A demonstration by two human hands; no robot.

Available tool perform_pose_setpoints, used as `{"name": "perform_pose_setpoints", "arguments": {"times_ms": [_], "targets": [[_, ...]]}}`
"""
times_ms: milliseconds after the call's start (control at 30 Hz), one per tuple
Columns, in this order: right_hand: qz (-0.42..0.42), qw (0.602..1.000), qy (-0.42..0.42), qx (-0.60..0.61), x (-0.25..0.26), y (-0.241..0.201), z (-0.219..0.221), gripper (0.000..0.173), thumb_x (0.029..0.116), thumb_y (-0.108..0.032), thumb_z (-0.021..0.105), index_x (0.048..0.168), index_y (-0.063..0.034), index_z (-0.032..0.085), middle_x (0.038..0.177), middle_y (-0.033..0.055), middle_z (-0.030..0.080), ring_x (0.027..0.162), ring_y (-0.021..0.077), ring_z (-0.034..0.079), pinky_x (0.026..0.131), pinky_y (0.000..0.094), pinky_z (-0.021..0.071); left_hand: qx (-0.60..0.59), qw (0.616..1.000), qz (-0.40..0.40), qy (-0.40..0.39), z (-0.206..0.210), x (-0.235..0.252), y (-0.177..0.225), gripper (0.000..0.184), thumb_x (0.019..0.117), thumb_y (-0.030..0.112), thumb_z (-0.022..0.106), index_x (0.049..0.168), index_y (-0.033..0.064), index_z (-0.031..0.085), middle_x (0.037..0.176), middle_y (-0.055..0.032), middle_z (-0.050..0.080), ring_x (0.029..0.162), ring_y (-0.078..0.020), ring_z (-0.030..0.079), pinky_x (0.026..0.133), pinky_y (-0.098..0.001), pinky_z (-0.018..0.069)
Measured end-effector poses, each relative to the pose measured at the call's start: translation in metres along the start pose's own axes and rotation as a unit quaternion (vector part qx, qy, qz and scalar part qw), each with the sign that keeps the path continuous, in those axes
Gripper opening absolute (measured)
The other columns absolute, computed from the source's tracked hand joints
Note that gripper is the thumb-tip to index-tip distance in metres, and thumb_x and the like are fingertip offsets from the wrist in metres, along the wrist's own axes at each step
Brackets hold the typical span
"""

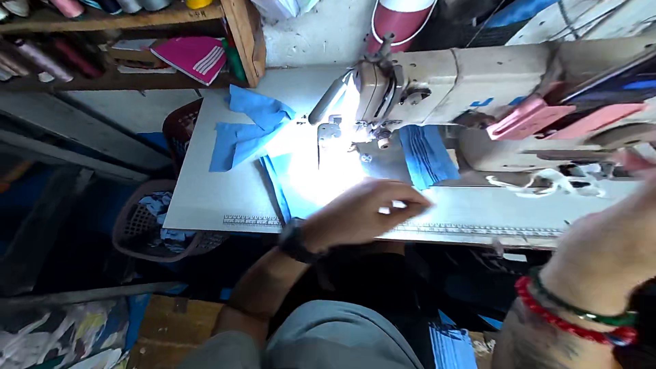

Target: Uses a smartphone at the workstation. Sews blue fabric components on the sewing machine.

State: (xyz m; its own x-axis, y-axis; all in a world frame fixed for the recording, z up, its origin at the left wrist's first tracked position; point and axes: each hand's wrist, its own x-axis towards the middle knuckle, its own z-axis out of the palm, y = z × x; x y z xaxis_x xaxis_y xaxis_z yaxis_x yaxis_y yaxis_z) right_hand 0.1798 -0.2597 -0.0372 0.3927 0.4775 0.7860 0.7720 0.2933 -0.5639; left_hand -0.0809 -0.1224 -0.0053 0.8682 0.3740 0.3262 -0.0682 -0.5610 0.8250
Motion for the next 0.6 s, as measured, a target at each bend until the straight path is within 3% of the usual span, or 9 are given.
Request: {"name": "perform_pose_setpoints", "arguments": {"times_ms": [33, 100, 200, 267, 300, 400, 500, 567, 600], "targets": [[-0.008, 0.999, -0.047, 0.014, -0.012, -0.014, 0.016, 0.032, 0.1102, -0.022, 0.046, 0.133, -0.0011, 0.057, 0.129, 0.0041, 0.064, 0.118, 0.0091, 0.061, 0.101, 0.0321, 0.0512, 0.044, 0.998, -0.040, -0.002, -0.022, -0.017, -0.008, 0.020, 0.1024, 0.006, 0.056, 0.108, -0.0041, 0.073, 0.096, -0.0130, 0.073, 0.085, -0.0139, 0.069, 0.078, -0.0283, 0.0577], [0.006, 0.983, -0.181, 0.020, -0.038, -0.030, 0.059, 0.027, 0.1033, -0.015, 0.053, 0.118, 0.0029, 0.067, 0.118, 0.0136, 0.068, 0.107, 0.0153, 0.065, 0.092, 0.0336, 0.0557, 0.179, 0.979, -0.091, 0.036, -0.061, -0.036, -0.041, 0.019, 0.1025, 0.007, 0.057, 0.107, -0.0011, 0.073, 0.092, -0.0134, 0.073, 0.082, -0.0194, 0.070, 0.077, -0.0359, 0.0580], [-0.011, 0.927, -0.371, -0.053, -0.063, -0.022, 0.123, 0.032, 0.1034, -0.023, 0.055, 0.124, -0.0061, 0.072, 0.120, 0.0156, 0.071, 0.118, 0.0326, 0.065, 0.104, 0.0558, 0.0492, 0.322, 0.940, -0.114, 0.006, -0.104, -0.043, -0.103, 0.025, 0.0968, 0.011, 0.065, 0.118, -0.0013, 0.072, 0.115, -0.0199, 0.071, 0.112, -0.0330, 0.067, 0.101, -0.0494, 0.0514], [-0.043, 0.909, -0.401, -0.103, -0.070, -0.011, 0.147, 0.031, 0.1034, -0.024, 0.056, 0.127, -0.0102, 0.072, 0.115, 0.0140, 0.073, 0.110, 0.0346, 0.068, 0.104, 0.0615, 0.0459, 0.363, 0.913, -0.159, -0.095, -0.115, -0.045, -0.124, 0.042, 0.0966, 0.020, 0.068, 0.136, 0.0061, 0.066, 0.147, -0.0201, 0.056, 0.143, -0.0373, 0.045, 0.118, -0.0601, 0.0319], [-0.053, 0.910, -0.395, -0.118, -0.071, -0.007, 0.152, 0.030, 0.1030, -0.025, 0.057, 0.124, -0.0117, 0.074, 0.117, 0.0126, 0.073, 0.111, 0.0341, 0.067, 0.103, 0.0613, 0.0450, 0.376, 0.900, -0.174, -0.134, -0.116, -0.044, -0.126, 0.041, 0.0979, 0.022, 0.068, 0.137, 0.0115, 0.065, 0.152, -0.0184, 0.052, 0.149, -0.0378, 0.037, 0.119, -0.0657, 0.0256], [-0.056, 0.921, -0.364, -0.127, -0.070, 0.001, 0.155, 0.022, 0.1011, -0.022, 0.061, 0.111, -0.0122, 0.078, 0.111, 0.0122, 0.073, 0.111, 0.0347, 0.065, 0.100, 0.0611, 0.0449, 0.423, 0.891, -0.097, -0.131, -0.110, -0.049, -0.122, 0.020, 0.0969, 0.021, 0.068, 0.112, 0.0094, 0.075, 0.134, -0.0164, 0.065, 0.139, -0.0388, 0.050, 0.118, -0.0694, 0.0232], [-0.008, 0.946, -0.315, -0.076, -0.071, 0.003, 0.146, 0.022, 0.1020, -0.016, 0.058, 0.102, -0.0070, 0.078, 0.095, 0.0115, 0.073, 0.098, 0.0275, 0.069, 0.096, 0.0507, 0.0499, 0.470, 0.877, -0.045, -0.092, -0.085, -0.060, -0.101, 0.014, 0.0907, 0.021, 0.068, 0.087, 0.0092, 0.074, 0.089, -0.0087, 0.071, 0.099, -0.0310, 0.068, 0.115, -0.0714, 0.0260], [0.106, 0.945, -0.308, 0.033, -0.068, -0.013, 0.131, 0.028, 0.1068, -0.021, 0.049, 0.108, -0.0098, 0.074, 0.087, 0.0012, 0.067, 0.081, 0.0099, 0.064, 0.078, 0.0296, 0.0545, 0.447, 0.889, -0.033, -0.091, -0.064, -0.064, -0.071, 0.014, 0.0900, 0.022, 0.065, 0.082, 0.0119, 0.071, 0.080, -0.0035, 0.069, 0.093, -0.0248, 0.068, 0.110, -0.0681, 0.0304], [0.166, 0.923, -0.327, 0.115, -0.068, -0.023, 0.123, 0.031, 0.1080, -0.029, 0.046, 0.115, -0.0127, 0.071, 0.079, -0.0043, 0.060, 0.068, 0.0035, 0.055, 0.064, 0.0224, 0.0494, 0.421, 0.903, -0.009, -0.083, -0.054, -0.068, -0.056, 0.013, 0.0900, 0.021, 0.064, 0.081, 0.0131, 0.069, 0.077, -0.0005, 0.066, 0.092, -0.0205, 0.068, 0.112, -0.0637, 0.0310]]}}
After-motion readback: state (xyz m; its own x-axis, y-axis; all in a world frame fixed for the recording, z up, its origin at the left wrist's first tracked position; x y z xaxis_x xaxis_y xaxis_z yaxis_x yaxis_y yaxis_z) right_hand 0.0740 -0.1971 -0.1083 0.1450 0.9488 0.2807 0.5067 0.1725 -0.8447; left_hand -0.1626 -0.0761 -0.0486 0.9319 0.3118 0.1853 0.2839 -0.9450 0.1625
